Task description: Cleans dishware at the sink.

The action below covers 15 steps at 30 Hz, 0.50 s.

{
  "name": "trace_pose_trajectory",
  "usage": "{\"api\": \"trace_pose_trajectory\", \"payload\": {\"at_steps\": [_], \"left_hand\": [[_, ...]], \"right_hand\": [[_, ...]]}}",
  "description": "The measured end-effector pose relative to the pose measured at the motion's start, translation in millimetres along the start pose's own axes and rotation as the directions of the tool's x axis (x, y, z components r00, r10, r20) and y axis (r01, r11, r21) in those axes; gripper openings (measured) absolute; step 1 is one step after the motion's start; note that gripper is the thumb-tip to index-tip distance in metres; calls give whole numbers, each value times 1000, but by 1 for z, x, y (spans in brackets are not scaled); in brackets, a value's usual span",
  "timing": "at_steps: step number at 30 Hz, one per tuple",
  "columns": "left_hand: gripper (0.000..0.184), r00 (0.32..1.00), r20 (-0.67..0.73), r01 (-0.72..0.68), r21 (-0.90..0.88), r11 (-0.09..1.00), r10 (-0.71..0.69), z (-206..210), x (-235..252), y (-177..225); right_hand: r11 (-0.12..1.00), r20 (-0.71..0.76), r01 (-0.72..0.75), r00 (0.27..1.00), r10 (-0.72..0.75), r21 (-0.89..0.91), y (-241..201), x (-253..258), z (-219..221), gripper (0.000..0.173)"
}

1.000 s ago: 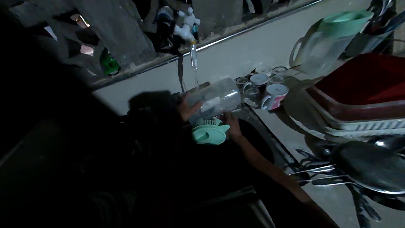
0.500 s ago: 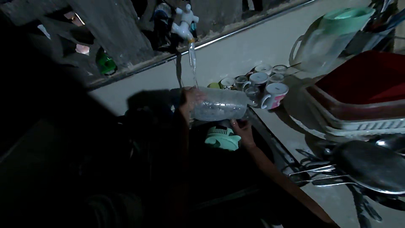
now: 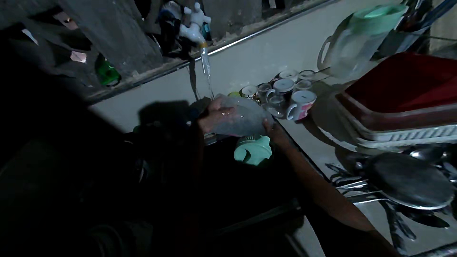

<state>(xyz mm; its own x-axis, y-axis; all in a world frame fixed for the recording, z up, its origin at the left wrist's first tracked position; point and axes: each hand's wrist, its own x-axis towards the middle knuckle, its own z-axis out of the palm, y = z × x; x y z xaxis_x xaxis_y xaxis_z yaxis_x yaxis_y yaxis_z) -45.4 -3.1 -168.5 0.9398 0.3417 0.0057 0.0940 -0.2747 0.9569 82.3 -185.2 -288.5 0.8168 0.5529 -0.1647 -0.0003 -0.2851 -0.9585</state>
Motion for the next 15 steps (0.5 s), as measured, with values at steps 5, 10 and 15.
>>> {"api": "trace_pose_trajectory", "payload": {"at_steps": [5,10,15], "left_hand": [[35,905,-356,153,-238,959,-232,-4,11,-6],[47,921,-298,144,-338,930,-251,2,16,-4],[56,968,178,160,98,982,-176,-6,-5,12]], "right_hand": [[927,184,170,953,-241,335,27,-7,11,57],[959,133,13,990,-53,284,33,-4,31,69],[995,133,-62,989,71,-73,15,5,10,75]]}}
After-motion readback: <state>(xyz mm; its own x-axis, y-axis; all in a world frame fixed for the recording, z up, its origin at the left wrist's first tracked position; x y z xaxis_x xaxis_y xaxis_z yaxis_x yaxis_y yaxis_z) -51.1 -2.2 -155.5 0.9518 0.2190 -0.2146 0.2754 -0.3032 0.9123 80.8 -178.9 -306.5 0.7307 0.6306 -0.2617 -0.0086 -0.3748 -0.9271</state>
